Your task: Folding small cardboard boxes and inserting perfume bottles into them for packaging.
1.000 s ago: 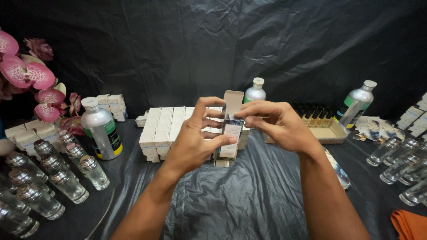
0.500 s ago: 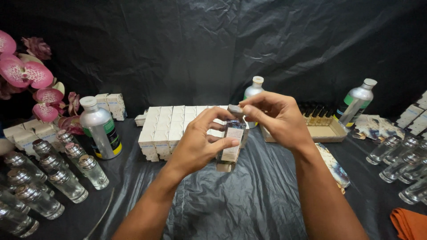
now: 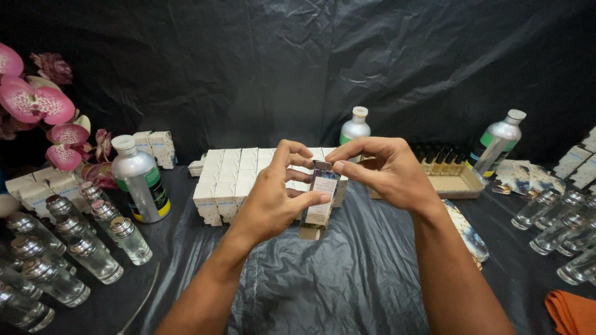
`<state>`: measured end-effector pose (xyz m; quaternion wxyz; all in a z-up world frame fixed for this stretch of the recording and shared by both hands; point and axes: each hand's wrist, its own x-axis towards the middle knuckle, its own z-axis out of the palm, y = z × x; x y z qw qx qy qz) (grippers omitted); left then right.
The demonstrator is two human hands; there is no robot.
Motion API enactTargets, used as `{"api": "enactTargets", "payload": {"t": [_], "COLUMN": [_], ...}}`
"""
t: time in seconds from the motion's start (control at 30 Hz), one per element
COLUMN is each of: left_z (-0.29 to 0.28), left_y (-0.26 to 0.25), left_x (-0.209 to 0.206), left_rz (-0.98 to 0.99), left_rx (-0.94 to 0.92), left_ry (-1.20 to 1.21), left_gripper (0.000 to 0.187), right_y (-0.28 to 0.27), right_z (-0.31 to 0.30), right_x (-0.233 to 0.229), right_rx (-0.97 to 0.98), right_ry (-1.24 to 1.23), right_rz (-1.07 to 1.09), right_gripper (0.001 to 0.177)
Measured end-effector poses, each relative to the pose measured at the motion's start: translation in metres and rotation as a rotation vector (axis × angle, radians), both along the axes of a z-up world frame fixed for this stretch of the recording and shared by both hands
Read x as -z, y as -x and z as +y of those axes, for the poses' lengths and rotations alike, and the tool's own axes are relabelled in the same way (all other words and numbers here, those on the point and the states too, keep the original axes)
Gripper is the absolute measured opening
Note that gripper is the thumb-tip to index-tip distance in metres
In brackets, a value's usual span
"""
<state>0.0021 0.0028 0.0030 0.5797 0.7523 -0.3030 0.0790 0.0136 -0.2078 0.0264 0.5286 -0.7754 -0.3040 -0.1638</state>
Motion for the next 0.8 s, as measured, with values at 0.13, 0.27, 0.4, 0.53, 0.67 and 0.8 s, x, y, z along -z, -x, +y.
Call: {"api": "enactTargets", "payload": {"t": [0.13,0.27,0.4,0.53,0.67,0.8], "left_z": [-0.002,-0.004,-0.008,-0.009,-0.007,-0.003], "left_y": [0.003,-0.001,-0.005,-0.006,-0.009,-0.011], "left_x": [0.0,0.005,0.011,0.014,0.016,0.016], "left_rz": [-0.02,-0.034,-0.03,-0.019,0.03,0.073], "left_rx": [0.014,0.026,-0.049,-0.103,-0.074,0.025], "left_ry": [-0.022,0.011,0.17,0.276,0.369,0.313], "left_gripper": [0.056,0.046,0.042,0.047,0.056,0.068], "right_y": [0.002,0.005,-0.003,-0.006,-0.016,-0.005], "right_z": [-0.003,-0.003,-0.009,-0.008,-0.017,-0.023], "right_x": [-0.003,-0.005,0.003,0.01,0.013,-0.002], "right_rx": [-0.009,-0.052,-0.118,-0.172,-0.173,-0.114], "right_ry": [0.043,0.087,0.102,0.123,0.108,0.136], "right_rz": [-0.003,-0.031,0.16,0.287,0.265,0.234], "right_gripper": [0.013,0.012,0.059,0.068,0.065,0.07]}}
